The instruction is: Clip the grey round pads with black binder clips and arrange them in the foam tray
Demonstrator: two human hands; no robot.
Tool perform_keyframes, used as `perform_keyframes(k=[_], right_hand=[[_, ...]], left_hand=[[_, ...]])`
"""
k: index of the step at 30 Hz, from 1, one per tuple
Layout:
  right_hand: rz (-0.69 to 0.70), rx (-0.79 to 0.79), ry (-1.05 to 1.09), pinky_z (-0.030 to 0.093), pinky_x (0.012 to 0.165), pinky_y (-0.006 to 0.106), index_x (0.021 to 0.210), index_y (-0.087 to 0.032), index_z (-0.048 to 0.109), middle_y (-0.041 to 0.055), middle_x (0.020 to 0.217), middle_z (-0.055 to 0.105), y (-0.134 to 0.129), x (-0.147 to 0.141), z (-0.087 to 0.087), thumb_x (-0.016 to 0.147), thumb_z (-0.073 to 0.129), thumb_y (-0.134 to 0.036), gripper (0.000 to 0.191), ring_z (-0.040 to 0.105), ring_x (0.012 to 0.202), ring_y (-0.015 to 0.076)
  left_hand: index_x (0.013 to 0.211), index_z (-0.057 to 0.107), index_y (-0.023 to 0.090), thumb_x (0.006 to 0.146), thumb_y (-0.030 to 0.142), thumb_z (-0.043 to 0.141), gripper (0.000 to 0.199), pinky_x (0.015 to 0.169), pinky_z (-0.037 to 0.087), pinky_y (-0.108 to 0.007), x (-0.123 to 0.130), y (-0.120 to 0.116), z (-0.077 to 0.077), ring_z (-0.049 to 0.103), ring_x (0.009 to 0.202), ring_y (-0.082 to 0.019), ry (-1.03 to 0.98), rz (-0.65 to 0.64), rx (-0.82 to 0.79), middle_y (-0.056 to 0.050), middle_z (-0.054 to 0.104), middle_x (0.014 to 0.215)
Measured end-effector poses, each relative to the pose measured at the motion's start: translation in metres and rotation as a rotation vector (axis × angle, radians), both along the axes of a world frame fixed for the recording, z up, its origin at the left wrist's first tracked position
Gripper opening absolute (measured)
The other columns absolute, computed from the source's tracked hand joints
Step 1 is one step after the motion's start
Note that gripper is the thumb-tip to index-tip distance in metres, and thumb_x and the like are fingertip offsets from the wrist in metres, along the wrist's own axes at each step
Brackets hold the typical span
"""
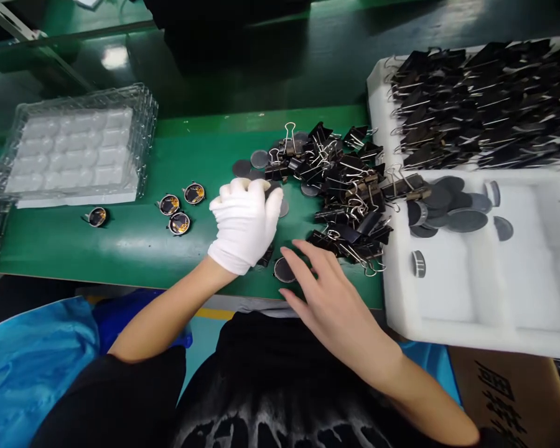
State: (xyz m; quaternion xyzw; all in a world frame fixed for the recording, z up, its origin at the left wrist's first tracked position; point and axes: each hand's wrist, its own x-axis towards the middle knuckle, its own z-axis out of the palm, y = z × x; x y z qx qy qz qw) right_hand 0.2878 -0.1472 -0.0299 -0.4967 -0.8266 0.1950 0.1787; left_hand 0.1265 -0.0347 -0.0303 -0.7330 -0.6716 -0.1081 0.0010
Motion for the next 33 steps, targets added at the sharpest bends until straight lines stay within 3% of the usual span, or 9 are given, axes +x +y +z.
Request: perform_keyframes(k=[4, 9, 15, 20, 27, 33], right_hand=[[0.066, -0.038, 0.061, 0.055, 0.099, 0.051, 0.138, -0.015, 0.052, 0.0157, 0.129, 0.063, 0.005, 0.002, 0.000, 0.098, 0.049, -0.009, 0.040, 0.057, 0.117, 0.0323], [-0.037, 0.059, 0.189, 0.055, 0.095, 0.048, 0.131, -0.014, 0.055, 0.0160, 0.124, 0.066, 0.008, -0.007, -0.015, 0.098, 0.054, -0.012, 0.033, 0.060, 0.110, 0.0295], [-0.078, 0.084, 0.348, 0.056, 0.096, 0.048, 0.134, -0.018, 0.055, 0.0143, 0.124, 0.068, 0.010, -0.013, -0.028, 0.098, 0.057, -0.014, 0.036, 0.062, 0.112, 0.0278], [-0.089, 0.105, 0.359, 0.056, 0.096, 0.048, 0.133, -0.019, 0.057, 0.0137, 0.122, 0.069, 0.010, -0.014, -0.030, 0.097, 0.058, -0.015, 0.036, 0.063, 0.111, 0.0282], [-0.095, 0.153, 0.357, 0.056, 0.095, 0.049, 0.132, -0.017, 0.058, 0.0145, 0.122, 0.070, 0.012, -0.017, -0.032, 0.096, 0.058, -0.016, 0.036, 0.063, 0.111, 0.0289], [-0.096, 0.190, 0.361, 0.055, 0.096, 0.047, 0.131, -0.016, 0.058, 0.0151, 0.122, 0.069, 0.012, -0.021, -0.039, 0.096, 0.058, -0.015, 0.035, 0.061, 0.112, 0.0284]], left_hand=[[0.119, 0.065, 0.023, 0.105, 0.051, 0.033, 0.045, 0.089, 0.045, -0.045, -0.006, 0.002, -0.006, 0.057, 0.110, -0.032, -0.002, 0.108, 0.000, -0.016, 0.063, 0.123], [0.120, 0.066, 0.023, 0.105, 0.048, 0.033, 0.044, 0.088, 0.046, -0.043, -0.013, 0.004, -0.017, 0.058, 0.109, -0.030, -0.036, 0.170, 0.057, -0.015, 0.064, 0.124], [0.115, 0.066, 0.025, 0.105, 0.047, 0.033, 0.041, 0.087, 0.047, -0.043, -0.014, 0.003, -0.017, 0.059, 0.108, -0.029, -0.054, 0.162, 0.066, -0.013, 0.065, 0.119], [0.116, 0.064, 0.024, 0.105, 0.048, 0.033, 0.041, 0.091, 0.045, -0.043, -0.015, 0.003, -0.018, 0.056, 0.112, -0.030, -0.098, 0.150, 0.061, -0.013, 0.063, 0.119], [0.118, 0.063, 0.021, 0.105, 0.056, 0.025, 0.054, 0.087, 0.044, -0.043, -0.017, 0.001, -0.015, 0.054, 0.103, -0.027, -0.048, 0.107, 0.052, -0.014, 0.061, 0.119], [0.117, 0.064, 0.021, 0.106, 0.051, 0.028, 0.049, 0.085, 0.043, -0.042, -0.018, 0.001, -0.015, 0.056, 0.103, -0.029, -0.032, 0.110, 0.083, -0.016, 0.062, 0.119]])
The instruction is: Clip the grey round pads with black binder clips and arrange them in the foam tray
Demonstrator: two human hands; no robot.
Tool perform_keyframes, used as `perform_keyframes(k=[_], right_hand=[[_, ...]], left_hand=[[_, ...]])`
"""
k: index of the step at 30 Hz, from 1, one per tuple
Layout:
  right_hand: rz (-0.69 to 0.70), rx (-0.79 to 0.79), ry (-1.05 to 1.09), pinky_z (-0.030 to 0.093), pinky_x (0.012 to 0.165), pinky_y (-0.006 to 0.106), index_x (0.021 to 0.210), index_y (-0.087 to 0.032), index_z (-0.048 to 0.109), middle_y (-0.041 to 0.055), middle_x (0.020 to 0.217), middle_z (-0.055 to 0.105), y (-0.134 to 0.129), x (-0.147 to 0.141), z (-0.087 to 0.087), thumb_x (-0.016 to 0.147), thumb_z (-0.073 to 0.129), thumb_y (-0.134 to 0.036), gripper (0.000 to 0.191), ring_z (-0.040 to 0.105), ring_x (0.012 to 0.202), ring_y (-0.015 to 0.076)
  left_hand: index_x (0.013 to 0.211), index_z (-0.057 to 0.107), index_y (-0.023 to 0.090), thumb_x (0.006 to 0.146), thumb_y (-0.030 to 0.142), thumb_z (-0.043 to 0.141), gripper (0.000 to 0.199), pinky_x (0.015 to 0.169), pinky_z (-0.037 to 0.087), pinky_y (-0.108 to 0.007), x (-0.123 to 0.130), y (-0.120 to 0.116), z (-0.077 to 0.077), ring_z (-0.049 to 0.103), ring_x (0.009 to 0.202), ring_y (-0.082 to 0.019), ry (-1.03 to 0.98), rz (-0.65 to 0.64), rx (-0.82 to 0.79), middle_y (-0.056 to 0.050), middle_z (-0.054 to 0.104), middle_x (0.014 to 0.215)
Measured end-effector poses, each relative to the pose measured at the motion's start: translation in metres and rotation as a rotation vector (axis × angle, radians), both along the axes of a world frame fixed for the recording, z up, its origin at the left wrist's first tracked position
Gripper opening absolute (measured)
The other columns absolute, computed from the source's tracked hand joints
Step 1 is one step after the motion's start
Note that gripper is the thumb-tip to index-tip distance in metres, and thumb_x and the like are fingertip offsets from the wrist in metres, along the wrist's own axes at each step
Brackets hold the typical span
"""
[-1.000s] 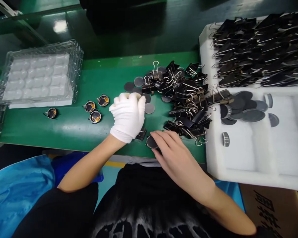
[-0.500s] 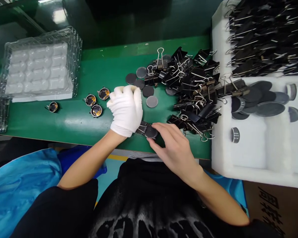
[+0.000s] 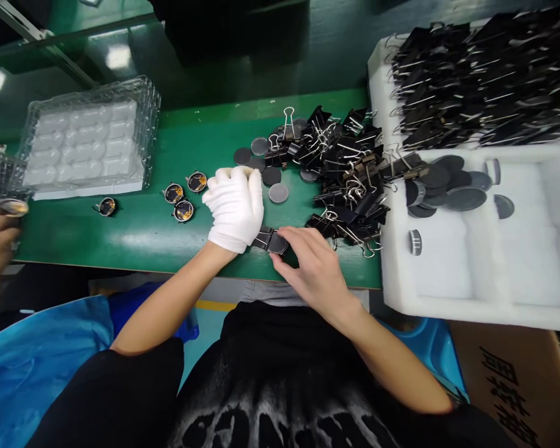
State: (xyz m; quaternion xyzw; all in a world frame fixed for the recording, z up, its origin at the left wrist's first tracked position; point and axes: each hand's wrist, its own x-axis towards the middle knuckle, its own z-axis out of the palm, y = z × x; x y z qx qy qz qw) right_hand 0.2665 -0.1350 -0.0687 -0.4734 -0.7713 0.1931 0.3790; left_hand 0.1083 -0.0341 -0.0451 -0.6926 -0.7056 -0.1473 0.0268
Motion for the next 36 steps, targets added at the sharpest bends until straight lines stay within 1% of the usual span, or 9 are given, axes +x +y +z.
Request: perform_keyframes(k=[3, 8, 11, 15, 18, 21, 26, 32, 36], right_hand=[[-0.029, 0.012, -0.060, 0.055, 0.093, 0.047, 0.132, -0.015, 0.057, 0.0156, 0.119, 0.068, -0.008, -0.003, 0.001, 0.096, 0.056, -0.016, 0.036, 0.060, 0.109, 0.0289], [-0.168, -0.029, -0.258, 0.057, 0.083, 0.047, 0.139, -0.009, 0.053, 0.0178, 0.108, 0.062, -0.034, 0.005, 0.012, 0.096, 0.055, -0.018, 0.044, 0.060, 0.097, 0.0304], [-0.224, -0.066, -0.316, 0.058, 0.078, 0.047, 0.139, -0.007, 0.052, 0.0181, 0.105, 0.060, -0.047, 0.014, 0.017, 0.097, 0.054, -0.022, 0.045, 0.059, 0.097, 0.0318], [-0.256, -0.072, -0.317, 0.059, 0.079, 0.047, 0.138, -0.007, 0.052, 0.0179, 0.107, 0.060, -0.051, 0.021, 0.015, 0.097, 0.055, -0.023, 0.043, 0.060, 0.097, 0.0316], [-0.268, -0.071, -0.312, 0.059, 0.080, 0.047, 0.139, -0.008, 0.051, 0.0180, 0.109, 0.060, -0.050, 0.022, 0.010, 0.097, 0.056, -0.023, 0.045, 0.060, 0.098, 0.0314], [-0.287, -0.053, -0.304, 0.059, 0.081, 0.047, 0.139, -0.007, 0.051, 0.0186, 0.110, 0.060, -0.051, 0.022, 0.008, 0.097, 0.057, -0.023, 0.045, 0.059, 0.099, 0.0316], [-0.319, -0.015, -0.314, 0.059, 0.080, 0.045, 0.138, -0.008, 0.053, 0.0177, 0.108, 0.061, -0.058, 0.028, 0.008, 0.096, 0.058, -0.021, 0.044, 0.060, 0.096, 0.0299], [-0.337, 0.019, -0.292, 0.060, 0.079, 0.042, 0.140, -0.009, 0.051, 0.0174, 0.110, 0.060, -0.060, 0.035, 0.004, 0.097, 0.058, -0.023, 0.045, 0.061, 0.100, 0.0289], [-0.371, 0.028, -0.278, 0.060, 0.079, 0.042, 0.136, -0.007, 0.054, 0.0173, 0.109, 0.060, -0.056, 0.036, 0.003, 0.096, 0.059, -0.021, 0.043, 0.061, 0.099, 0.0284]], left_hand=[[0.112, 0.066, 0.020, 0.105, 0.048, 0.032, 0.045, 0.087, 0.042, -0.039, 0.002, -0.002, 0.009, 0.058, 0.104, -0.027, -0.008, -0.113, 0.050, -0.015, 0.066, 0.115], [0.112, 0.068, 0.022, 0.105, 0.046, 0.040, 0.037, 0.083, 0.039, -0.038, 0.028, -0.006, 0.035, 0.064, 0.091, -0.024, 0.117, -0.782, -0.053, -0.007, 0.070, 0.091], [0.107, 0.067, 0.019, 0.104, 0.047, 0.042, 0.037, 0.074, 0.038, -0.036, 0.046, -0.002, 0.044, 0.065, 0.086, -0.025, 0.246, -0.948, -0.137, -0.008, 0.070, 0.090], [0.100, 0.065, 0.019, 0.104, 0.048, 0.045, 0.036, 0.068, 0.038, -0.033, 0.050, 0.002, 0.045, 0.067, 0.081, -0.022, 0.202, -0.938, -0.258, -0.006, 0.070, 0.094], [0.110, 0.063, 0.018, 0.102, 0.051, 0.047, 0.038, 0.070, 0.043, -0.034, 0.047, -0.006, 0.039, 0.068, 0.084, -0.024, 0.172, -0.834, -0.286, -0.007, 0.070, 0.099], [0.112, 0.062, 0.016, 0.093, 0.060, 0.058, 0.048, 0.072, 0.047, -0.036, 0.049, -0.016, 0.029, 0.068, 0.087, -0.027, 0.138, -0.733, -0.327, -0.010, 0.069, 0.101], [0.095, 0.060, 0.020, 0.094, 0.041, 0.060, 0.022, 0.076, 0.049, -0.036, 0.055, -0.023, 0.022, 0.066, 0.088, -0.024, -0.025, -0.661, -0.361, -0.006, 0.067, 0.095], [0.107, 0.058, 0.023, 0.095, 0.041, 0.054, 0.022, 0.078, 0.051, -0.034, 0.047, -0.015, 0.042, 0.067, 0.087, -0.021, -0.221, -0.638, -0.523, -0.003, 0.071, 0.101], [0.107, 0.065, 0.025, 0.094, 0.041, 0.050, 0.025, 0.077, 0.049, -0.031, 0.040, -0.002, 0.061, 0.067, 0.086, -0.020, -0.155, -0.684, -0.609, -0.001, 0.073, 0.100]])
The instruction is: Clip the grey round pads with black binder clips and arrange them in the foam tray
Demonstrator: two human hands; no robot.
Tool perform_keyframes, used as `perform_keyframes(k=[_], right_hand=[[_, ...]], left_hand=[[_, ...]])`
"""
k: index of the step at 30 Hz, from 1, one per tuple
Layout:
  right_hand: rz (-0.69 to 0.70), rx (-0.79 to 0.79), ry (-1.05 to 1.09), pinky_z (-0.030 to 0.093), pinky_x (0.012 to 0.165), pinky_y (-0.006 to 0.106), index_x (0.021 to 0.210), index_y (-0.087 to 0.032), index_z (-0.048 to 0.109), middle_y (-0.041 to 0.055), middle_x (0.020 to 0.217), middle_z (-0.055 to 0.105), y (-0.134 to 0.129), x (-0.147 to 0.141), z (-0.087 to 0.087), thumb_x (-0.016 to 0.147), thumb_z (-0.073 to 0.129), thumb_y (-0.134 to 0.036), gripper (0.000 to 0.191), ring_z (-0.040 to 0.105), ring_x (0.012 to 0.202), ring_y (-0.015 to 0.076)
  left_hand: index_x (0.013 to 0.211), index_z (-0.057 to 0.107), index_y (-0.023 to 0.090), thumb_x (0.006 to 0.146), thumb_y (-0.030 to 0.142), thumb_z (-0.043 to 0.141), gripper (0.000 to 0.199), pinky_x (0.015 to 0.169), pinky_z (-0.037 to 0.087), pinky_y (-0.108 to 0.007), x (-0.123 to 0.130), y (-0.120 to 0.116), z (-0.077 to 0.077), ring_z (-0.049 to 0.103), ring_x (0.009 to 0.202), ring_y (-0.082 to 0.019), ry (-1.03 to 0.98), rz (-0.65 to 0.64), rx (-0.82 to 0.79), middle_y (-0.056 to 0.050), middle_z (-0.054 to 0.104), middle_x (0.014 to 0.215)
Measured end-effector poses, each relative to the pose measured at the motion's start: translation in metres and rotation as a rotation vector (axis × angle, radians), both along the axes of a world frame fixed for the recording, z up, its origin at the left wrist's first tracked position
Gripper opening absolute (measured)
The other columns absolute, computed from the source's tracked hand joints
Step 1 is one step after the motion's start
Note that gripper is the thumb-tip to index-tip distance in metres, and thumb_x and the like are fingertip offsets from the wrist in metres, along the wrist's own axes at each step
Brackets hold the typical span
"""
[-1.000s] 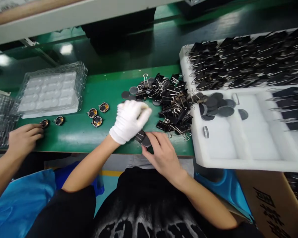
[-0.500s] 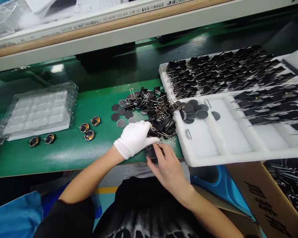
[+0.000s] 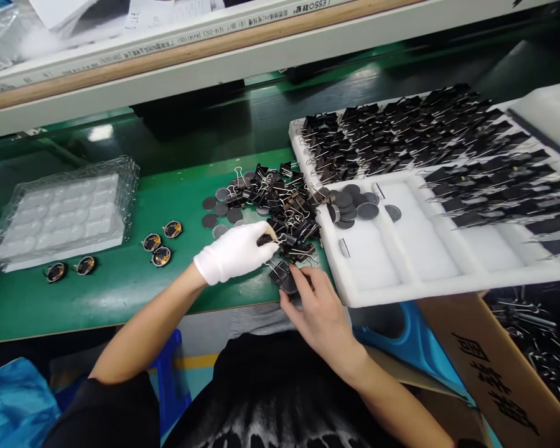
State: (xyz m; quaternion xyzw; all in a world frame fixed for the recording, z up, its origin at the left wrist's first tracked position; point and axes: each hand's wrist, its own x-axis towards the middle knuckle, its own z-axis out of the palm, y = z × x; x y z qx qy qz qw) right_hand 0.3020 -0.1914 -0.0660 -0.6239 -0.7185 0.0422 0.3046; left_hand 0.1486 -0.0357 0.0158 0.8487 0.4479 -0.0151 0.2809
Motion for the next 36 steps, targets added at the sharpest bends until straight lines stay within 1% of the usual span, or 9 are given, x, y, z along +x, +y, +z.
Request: perform_keyframes(k=[5, 8, 14, 19, 21, 25, 29, 32, 36], right_hand=[[-0.013, 0.019, -0.005, 0.060, 0.080, 0.041, 0.134, -0.007, 0.056, 0.0172, 0.110, 0.060, 0.005, -0.002, -0.001, 0.095, 0.061, -0.020, 0.042, 0.061, 0.099, 0.0284], [-0.008, 0.022, -0.006, 0.059, 0.080, 0.041, 0.132, -0.006, 0.057, 0.0173, 0.109, 0.060, 0.005, -0.001, 0.000, 0.095, 0.061, -0.020, 0.040, 0.061, 0.100, 0.0285], [0.017, 0.012, -0.030, 0.057, 0.078, 0.041, 0.128, -0.003, 0.061, 0.0163, 0.102, 0.063, 0.003, -0.008, 0.004, 0.097, 0.063, -0.027, 0.038, 0.062, 0.092, 0.0270], [0.014, 0.058, -0.078, 0.054, 0.071, 0.040, 0.123, 0.004, 0.063, 0.0135, 0.085, 0.064, 0.004, -0.028, 0.005, 0.094, 0.064, -0.053, 0.063, 0.060, 0.077, 0.0251], [0.063, 0.067, -0.087, 0.053, 0.069, 0.040, 0.130, 0.007, 0.059, 0.0125, 0.082, 0.063, 0.008, -0.029, 0.007, 0.094, 0.062, -0.058, 0.074, 0.058, 0.074, 0.0247], [0.304, 0.109, -0.175, 0.052, 0.083, 0.041, 0.133, -0.002, 0.060, 0.0182, 0.109, 0.070, 0.020, -0.015, 0.016, 0.101, 0.057, -0.023, 0.039, 0.062, 0.102, 0.0295], [0.549, 0.055, -0.408, 0.043, 0.103, 0.048, 0.141, -0.012, 0.056, 0.0141, 0.156, 0.049, 0.032, -0.003, 0.023, 0.094, 0.044, 0.002, 0.050, 0.040, 0.143, 0.0328], [0.536, 0.036, -0.480, 0.044, 0.094, 0.046, 0.138, -0.014, 0.058, 0.0158, 0.150, 0.055, 0.037, -0.006, 0.027, 0.094, 0.046, 0.000, 0.047, 0.047, 0.135, 0.0333], [0.471, 0.026, -0.523, 0.041, 0.075, 0.038, 0.131, -0.015, 0.062, 0.0161, 0.124, 0.067, 0.041, -0.016, 0.035, 0.096, 0.046, -0.003, 0.040, 0.058, 0.095, 0.0255]], left_hand=[[0.085, 0.067, 0.023, 0.088, 0.041, 0.050, 0.025, 0.063, 0.040, -0.031, -0.004, 0.007, 0.015, 0.061, 0.067, -0.019, 0.272, -0.113, 0.091, -0.002, 0.070, 0.079], [0.081, 0.065, 0.023, 0.089, 0.042, 0.050, 0.026, 0.062, 0.038, -0.031, -0.011, 0.006, 0.020, 0.062, 0.069, -0.019, 0.285, -0.136, 0.103, -0.003, 0.069, 0.078], [0.096, 0.058, 0.025, 0.093, 0.051, 0.049, 0.028, 0.062, 0.045, -0.028, -0.049, -0.010, 0.005, 0.063, 0.055, -0.015, 0.160, 0.190, -0.167, 0.003, 0.070, 0.074], [0.093, 0.053, 0.025, 0.098, 0.050, 0.045, 0.027, 0.063, 0.040, -0.028, -0.073, -0.043, -0.013, 0.064, 0.062, -0.018, 0.192, 0.286, 0.078, 0.002, 0.062, 0.068], [0.092, 0.051, 0.025, 0.100, 0.048, 0.043, 0.026, 0.064, 0.041, -0.028, -0.079, -0.050, -0.012, 0.061, 0.061, -0.017, 0.106, 0.295, 0.013, 0.004, 0.058, 0.066], [0.088, 0.048, 0.024, 0.101, 0.055, 0.041, 0.034, 0.065, 0.046, -0.027, -0.099, -0.049, -0.010, 0.055, 0.055, -0.013, -0.198, 0.338, -0.418, 0.006, 0.055, 0.062], [0.093, 0.052, 0.022, 0.099, 0.058, 0.047, 0.037, 0.063, 0.046, -0.025, -0.114, -0.040, -0.016, 0.058, 0.066, -0.012, -0.395, 0.394, -0.488, 0.001, 0.063, 0.080], [0.096, 0.055, 0.021, 0.098, 0.057, 0.051, 0.037, 0.065, 0.047, -0.025, -0.113, -0.031, -0.021, 0.055, 0.068, -0.011, -0.466, 0.435, -0.382, -0.002, 0.064, 0.091], [0.098, 0.055, 0.021, 0.097, 0.059, 0.053, 0.037, 0.055, 0.041, -0.022, -0.107, -0.010, -0.023, 0.049, 0.058, -0.008, -0.578, 0.444, -0.506, 0.002, 0.057, 0.078]])
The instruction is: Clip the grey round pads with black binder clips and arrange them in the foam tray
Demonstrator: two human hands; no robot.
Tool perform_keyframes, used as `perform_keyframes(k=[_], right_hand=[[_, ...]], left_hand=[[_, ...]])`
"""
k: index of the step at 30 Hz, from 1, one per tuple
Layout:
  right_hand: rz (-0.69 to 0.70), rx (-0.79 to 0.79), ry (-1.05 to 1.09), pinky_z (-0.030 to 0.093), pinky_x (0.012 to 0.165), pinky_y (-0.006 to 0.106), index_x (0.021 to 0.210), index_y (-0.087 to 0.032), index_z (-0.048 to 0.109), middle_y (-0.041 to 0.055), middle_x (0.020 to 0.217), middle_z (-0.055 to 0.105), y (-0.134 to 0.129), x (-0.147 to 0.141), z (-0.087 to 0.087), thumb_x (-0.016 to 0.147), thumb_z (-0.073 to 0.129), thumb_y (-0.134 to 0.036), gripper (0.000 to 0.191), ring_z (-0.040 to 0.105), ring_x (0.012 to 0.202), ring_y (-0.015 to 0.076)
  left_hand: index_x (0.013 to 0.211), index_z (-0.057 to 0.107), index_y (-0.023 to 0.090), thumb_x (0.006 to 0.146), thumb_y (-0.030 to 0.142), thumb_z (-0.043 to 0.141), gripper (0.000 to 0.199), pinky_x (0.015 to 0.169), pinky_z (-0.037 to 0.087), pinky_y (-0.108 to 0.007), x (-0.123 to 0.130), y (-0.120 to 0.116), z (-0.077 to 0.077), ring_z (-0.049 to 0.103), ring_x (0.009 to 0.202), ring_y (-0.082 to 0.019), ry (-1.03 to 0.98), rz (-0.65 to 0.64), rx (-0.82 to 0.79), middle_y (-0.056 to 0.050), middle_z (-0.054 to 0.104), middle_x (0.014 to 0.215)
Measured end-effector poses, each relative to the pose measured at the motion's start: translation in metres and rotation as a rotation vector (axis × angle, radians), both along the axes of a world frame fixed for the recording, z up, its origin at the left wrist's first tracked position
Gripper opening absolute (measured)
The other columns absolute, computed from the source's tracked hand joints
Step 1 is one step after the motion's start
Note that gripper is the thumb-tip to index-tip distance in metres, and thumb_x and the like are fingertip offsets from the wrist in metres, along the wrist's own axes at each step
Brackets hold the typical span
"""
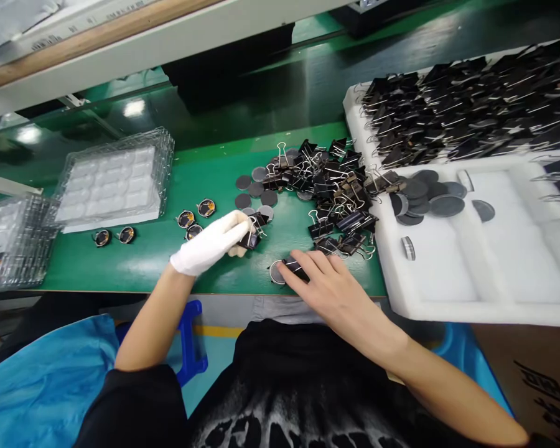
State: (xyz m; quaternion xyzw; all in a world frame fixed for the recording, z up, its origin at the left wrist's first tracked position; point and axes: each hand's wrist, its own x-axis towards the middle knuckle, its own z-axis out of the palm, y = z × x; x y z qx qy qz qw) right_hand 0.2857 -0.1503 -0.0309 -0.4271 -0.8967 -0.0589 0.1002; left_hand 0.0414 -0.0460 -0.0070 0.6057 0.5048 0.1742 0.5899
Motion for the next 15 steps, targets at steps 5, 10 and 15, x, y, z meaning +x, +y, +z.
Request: perform_keyframes(k=[5, 10, 15], right_hand=[[-0.028, 0.015, -0.005, 0.037, 0.070, 0.038, 0.130, -0.014, 0.063, 0.0115, 0.111, 0.067, 0.003, -0.008, 0.002, 0.098, 0.047, -0.006, 0.036, 0.053, 0.088, 0.0235], [-0.080, 0.009, 0.038, 0.039, 0.079, 0.041, 0.135, -0.011, 0.061, 0.0125, 0.104, 0.067, 0.001, -0.011, -0.005, 0.099, 0.061, -0.028, 0.040, 0.054, 0.094, 0.0270], [-0.108, -0.024, 0.154, 0.039, 0.091, 0.045, 0.137, -0.009, 0.059, 0.0205, 0.133, 0.063, 0.005, -0.014, -0.003, 0.098, 0.063, -0.045, 0.053, 0.054, 0.118, 0.0326]], left_hand=[[0.100, 0.064, 0.022, 0.096, 0.059, 0.052, 0.039, 0.058, 0.045, -0.024, 0.008, 0.023, 0.016, 0.052, 0.058, -0.009, 0.178, -0.172, 0.095, 0.001, 0.062, 0.078], [0.101, 0.069, 0.025, 0.099, 0.052, 0.044, 0.037, 0.096, 0.049, -0.032, 0.016, 0.027, 0.032, 0.065, 0.097, -0.019, 0.492, -0.327, 0.511, -0.001, 0.071, 0.103], [0.104, 0.065, 0.023, 0.102, 0.052, 0.033, 0.043, 0.095, 0.050, -0.032, 0.014, 0.027, 0.028, 0.065, 0.097, -0.019, 0.524, -0.322, 0.425, -0.002, 0.071, 0.104]])
